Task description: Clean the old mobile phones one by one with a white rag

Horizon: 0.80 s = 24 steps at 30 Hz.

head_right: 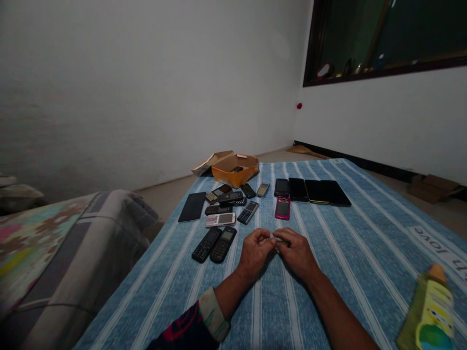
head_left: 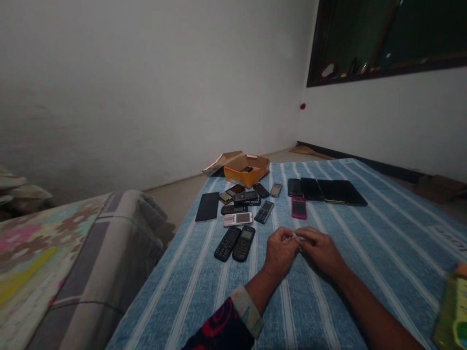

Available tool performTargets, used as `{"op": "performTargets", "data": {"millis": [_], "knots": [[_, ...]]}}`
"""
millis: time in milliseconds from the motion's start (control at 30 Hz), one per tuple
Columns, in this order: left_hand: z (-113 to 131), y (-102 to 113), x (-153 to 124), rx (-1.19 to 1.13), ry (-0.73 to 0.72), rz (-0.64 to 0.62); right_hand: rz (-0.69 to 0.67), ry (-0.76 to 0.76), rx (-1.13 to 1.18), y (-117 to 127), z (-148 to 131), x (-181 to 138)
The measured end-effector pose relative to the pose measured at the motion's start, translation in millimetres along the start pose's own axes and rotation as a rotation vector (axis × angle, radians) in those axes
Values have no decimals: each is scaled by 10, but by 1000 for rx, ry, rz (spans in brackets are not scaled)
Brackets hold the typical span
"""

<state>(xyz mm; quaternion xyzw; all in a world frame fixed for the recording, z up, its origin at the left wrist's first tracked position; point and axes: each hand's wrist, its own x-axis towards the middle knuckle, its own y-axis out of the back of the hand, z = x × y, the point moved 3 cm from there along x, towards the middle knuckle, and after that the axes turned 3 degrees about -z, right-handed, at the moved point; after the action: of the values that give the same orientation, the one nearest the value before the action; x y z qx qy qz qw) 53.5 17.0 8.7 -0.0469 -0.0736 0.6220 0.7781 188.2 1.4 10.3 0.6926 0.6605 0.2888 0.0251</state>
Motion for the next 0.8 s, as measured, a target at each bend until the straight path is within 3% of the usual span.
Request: {"op": "performTargets", "data": {"millis": [367,633,800], "knots": [[-18,58,23,159,-75,5,115,-151,47,31,36,17],[113,302,184,550,-283,226,123,-225,113,23,98,44],[299,424,398,1071,-410,293,141,-209,137,15,85,66]]}}
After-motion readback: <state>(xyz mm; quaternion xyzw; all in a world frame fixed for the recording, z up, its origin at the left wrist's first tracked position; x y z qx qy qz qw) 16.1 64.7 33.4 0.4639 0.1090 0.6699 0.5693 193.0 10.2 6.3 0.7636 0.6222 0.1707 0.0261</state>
